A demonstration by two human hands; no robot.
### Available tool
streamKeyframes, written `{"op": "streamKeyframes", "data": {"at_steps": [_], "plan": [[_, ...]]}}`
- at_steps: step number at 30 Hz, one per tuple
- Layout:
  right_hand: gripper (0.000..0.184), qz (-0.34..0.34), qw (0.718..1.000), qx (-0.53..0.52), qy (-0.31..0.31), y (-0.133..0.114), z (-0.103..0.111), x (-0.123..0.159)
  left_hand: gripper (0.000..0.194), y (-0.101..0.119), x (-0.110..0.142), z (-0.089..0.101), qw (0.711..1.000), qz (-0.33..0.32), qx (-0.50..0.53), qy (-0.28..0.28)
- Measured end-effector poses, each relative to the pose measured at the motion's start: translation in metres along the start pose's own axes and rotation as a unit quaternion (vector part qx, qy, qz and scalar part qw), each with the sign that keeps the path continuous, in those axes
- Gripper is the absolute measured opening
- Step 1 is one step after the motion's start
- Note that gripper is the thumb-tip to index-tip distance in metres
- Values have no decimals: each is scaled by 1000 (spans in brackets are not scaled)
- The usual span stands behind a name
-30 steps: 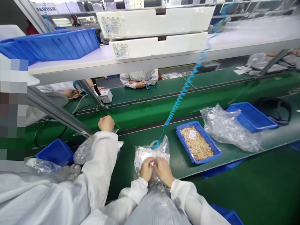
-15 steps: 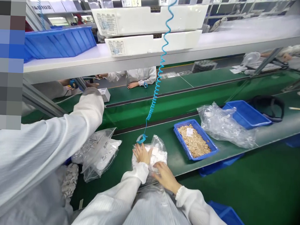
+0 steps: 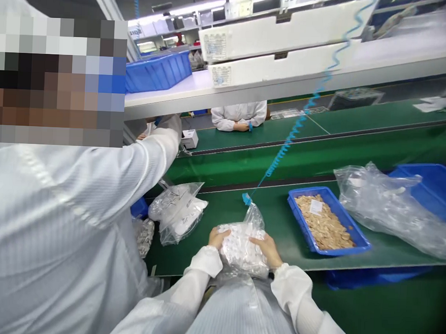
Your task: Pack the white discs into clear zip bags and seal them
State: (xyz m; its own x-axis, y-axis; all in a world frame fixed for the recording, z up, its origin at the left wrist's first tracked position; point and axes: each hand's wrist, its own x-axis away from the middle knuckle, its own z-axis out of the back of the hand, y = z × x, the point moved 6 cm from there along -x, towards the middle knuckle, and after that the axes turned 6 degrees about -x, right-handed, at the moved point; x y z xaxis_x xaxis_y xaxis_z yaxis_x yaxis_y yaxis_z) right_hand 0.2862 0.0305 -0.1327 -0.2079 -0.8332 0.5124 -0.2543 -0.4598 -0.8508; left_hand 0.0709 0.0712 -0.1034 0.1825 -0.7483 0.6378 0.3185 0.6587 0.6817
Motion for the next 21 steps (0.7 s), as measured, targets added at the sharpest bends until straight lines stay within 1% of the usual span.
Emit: {"op": "streamKeyframes", "data": {"at_steps": [3, 6, 9, 12, 16, 19, 21], "plan": [[49, -34, 997, -53, -47, 3, -15, 16, 25, -22, 15, 15, 992, 37, 94, -74], [54, -55, 992, -79, -76, 6, -27, 27, 23, -36, 27, 28, 980, 61, 164, -98], [51, -68, 990, -74, -96, 11, -37, 31, 23, -43, 31, 40, 971, 68, 212, -89], [46, -73, 990, -48, -115, 17, -44, 30, 27, -52, 30, 49, 967, 71, 236, -58], [30, -80, 987, -9, -138, 24, -51, 27, 23, -69, 32, 56, 967, 84, 239, -17], [25, -79, 987, -7, -139, 26, -53, 26, 23, -74, 32, 58, 970, 87, 224, -20], [23, -74, 988, -17, -131, 26, -50, 27, 23, -70, 28, 57, 975, 90, 203, -31]]}}
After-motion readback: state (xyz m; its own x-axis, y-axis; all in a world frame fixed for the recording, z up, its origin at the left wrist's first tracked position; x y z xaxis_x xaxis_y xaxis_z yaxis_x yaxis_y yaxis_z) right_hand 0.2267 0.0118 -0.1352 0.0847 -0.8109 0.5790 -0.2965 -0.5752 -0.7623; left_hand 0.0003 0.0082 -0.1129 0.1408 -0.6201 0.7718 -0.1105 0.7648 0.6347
